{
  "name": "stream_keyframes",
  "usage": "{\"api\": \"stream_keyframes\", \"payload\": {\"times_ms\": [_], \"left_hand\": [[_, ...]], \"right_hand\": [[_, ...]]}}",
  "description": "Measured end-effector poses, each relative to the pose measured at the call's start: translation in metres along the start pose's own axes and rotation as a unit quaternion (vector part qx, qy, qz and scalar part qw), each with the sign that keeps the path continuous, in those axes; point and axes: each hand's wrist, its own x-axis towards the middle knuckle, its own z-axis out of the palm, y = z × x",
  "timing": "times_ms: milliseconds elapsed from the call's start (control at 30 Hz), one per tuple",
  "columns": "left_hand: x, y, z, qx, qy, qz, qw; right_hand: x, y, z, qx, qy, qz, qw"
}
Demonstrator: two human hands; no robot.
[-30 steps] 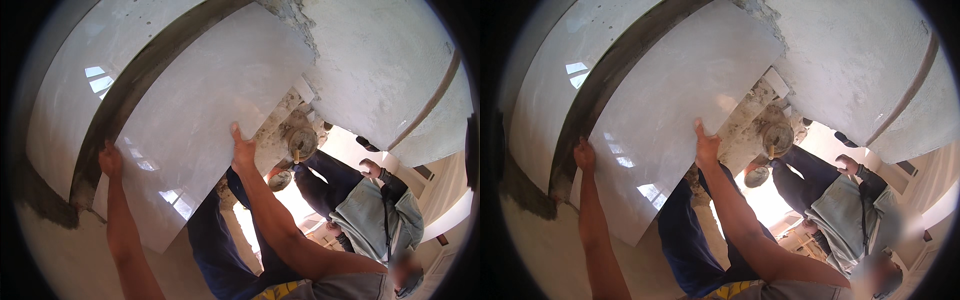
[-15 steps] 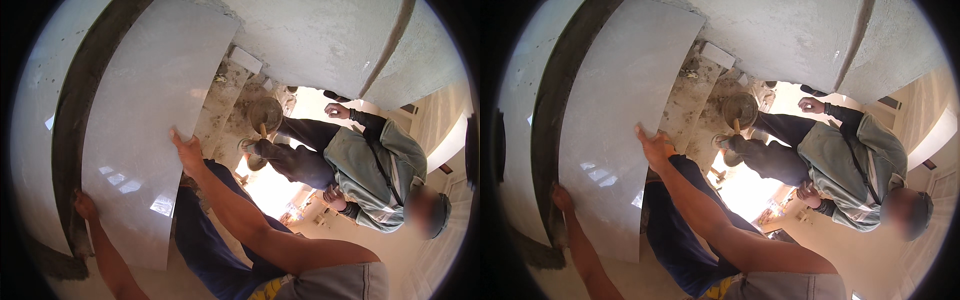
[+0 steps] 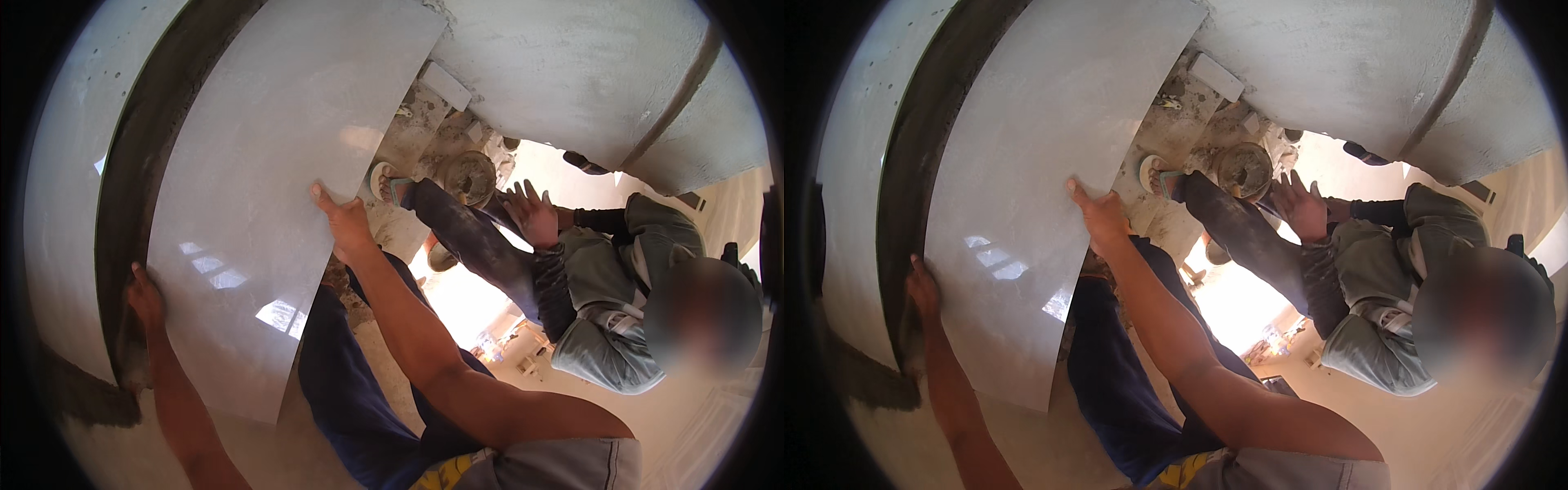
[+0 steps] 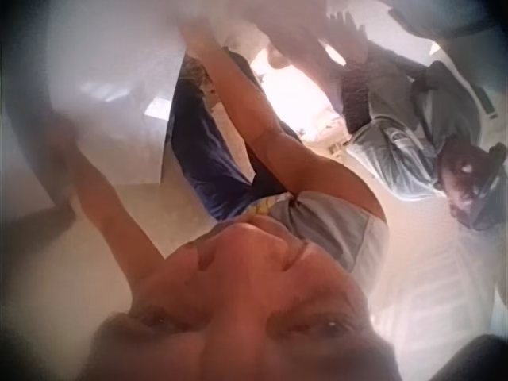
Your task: The person carries and positions a large tile onto a concrete stair step, aligning it with previously laid tiles while a coworker assists with the placement and mortar.
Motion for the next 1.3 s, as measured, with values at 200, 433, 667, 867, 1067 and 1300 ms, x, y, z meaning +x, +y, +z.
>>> {"api": "stream_keyframes", "payload": {"times_ms": [200, 433, 667, 867, 1067, 1300], "left_hand": [[0.000, 0.002, -0.002, -0.043, 0.022, 0.011, 0.999], [-0.017, 0.032, 0.002, 0.015, 0.120, -0.029, 0.992], [-0.035, 0.066, -0.030, 0.030, 0.115, -0.050, 0.992], [-0.060, 0.094, -0.054, 0.060, 0.114, -0.066, 0.989], [-0.067, 0.121, -0.052, 0.065, 0.112, -0.099, 0.987], [-0.085, 0.115, -0.063, 0.077, 0.106, -0.118, 0.984]], "right_hand": [[-0.007, -0.002, 0.010, 0.030, -0.020, -0.024, 0.999], [-0.009, -0.005, 0.012, 0.024, -0.025, -0.032, 0.999], [-0.009, -0.016, 0.010, -0.003, -0.012, -0.052, 0.999], [-0.017, -0.038, -0.003, -0.005, -0.035, -0.003, 0.999], [-0.014, -0.053, -0.013, -0.014, -0.012, 0.017, 1.000], [0.000, -0.044, -0.028, -0.084, 0.002, -0.033, 0.996]]}}
